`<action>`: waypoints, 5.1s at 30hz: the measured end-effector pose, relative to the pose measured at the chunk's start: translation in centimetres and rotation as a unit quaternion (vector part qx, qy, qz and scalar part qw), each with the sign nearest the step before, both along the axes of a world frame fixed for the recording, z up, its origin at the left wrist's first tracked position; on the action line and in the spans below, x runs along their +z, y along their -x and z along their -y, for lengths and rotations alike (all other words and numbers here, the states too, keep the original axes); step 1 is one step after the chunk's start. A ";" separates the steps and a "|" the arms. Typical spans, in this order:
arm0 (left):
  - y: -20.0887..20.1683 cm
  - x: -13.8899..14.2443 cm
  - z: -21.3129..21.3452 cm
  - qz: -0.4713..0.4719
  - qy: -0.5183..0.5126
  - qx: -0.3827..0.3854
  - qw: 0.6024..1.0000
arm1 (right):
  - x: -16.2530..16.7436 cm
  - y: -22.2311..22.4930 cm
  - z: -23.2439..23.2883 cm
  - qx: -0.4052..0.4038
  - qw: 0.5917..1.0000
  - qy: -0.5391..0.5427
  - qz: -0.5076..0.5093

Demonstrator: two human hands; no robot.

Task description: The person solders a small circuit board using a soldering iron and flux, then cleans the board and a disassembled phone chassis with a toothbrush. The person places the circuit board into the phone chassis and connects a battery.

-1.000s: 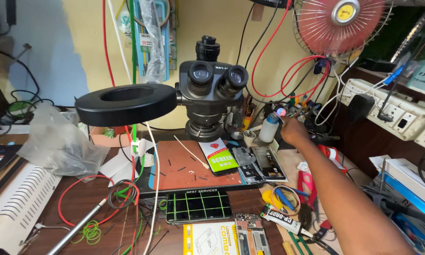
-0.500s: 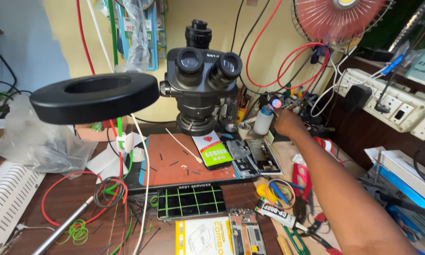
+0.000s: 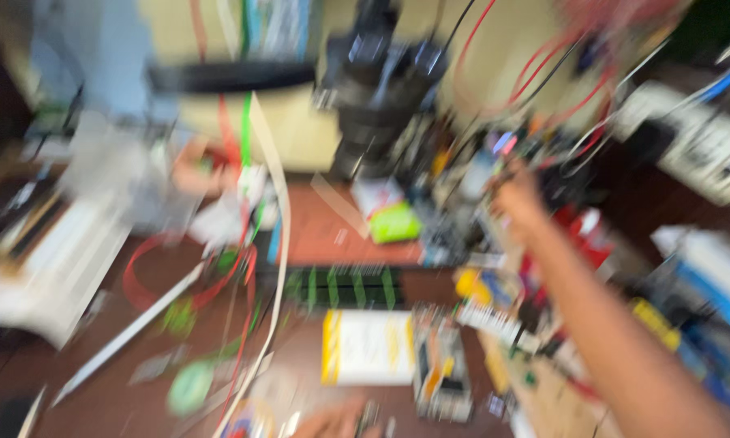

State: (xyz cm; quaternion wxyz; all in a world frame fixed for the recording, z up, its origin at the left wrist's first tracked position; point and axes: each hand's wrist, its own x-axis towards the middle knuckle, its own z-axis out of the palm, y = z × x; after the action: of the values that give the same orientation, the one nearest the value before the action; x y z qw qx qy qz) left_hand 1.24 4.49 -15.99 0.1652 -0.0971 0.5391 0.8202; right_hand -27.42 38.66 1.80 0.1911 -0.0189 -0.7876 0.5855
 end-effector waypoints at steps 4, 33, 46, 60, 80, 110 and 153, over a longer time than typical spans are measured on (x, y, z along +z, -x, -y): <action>-1.9 1.4 0.8 -0.024 -0.075 -0.011 0.997 | -0.6 -6.3 1.6 0.083 0.992 0.085 0.050; -8.5 7.8 -0.2 -0.054 -0.022 0.066 0.996 | -10.8 -41.6 16.0 -0.049 0.967 -0.238 -0.069; -9.0 6.0 -0.3 0.004 -0.065 0.051 0.997 | -15.4 -43.7 13.2 0.046 0.942 -0.331 -0.020; -9.5 6.2 0.2 0.025 -0.097 0.021 0.995 | -15.1 -43.1 13.3 0.070 0.948 -0.312 -0.005; -10.3 7.6 0.0 -0.001 -0.106 -0.055 0.993 | -13.0 -39.6 12.4 0.130 0.990 -0.007 0.044; -9.0 8.3 0.5 0.071 -0.080 0.095 0.990 | -13.5 -40.5 11.2 0.093 0.845 -0.508 -0.138; -8.1 9.4 0.4 0.066 -0.091 0.112 0.987 | -13.0 -42.2 15.0 0.116 0.915 -0.361 -0.139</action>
State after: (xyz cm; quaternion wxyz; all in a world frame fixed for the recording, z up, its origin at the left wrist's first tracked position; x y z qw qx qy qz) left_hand 9.38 4.04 -6.62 0.1158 -0.1953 0.4362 0.8708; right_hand 14.83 23.62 -11.21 0.2232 0.2243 -0.9076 0.2758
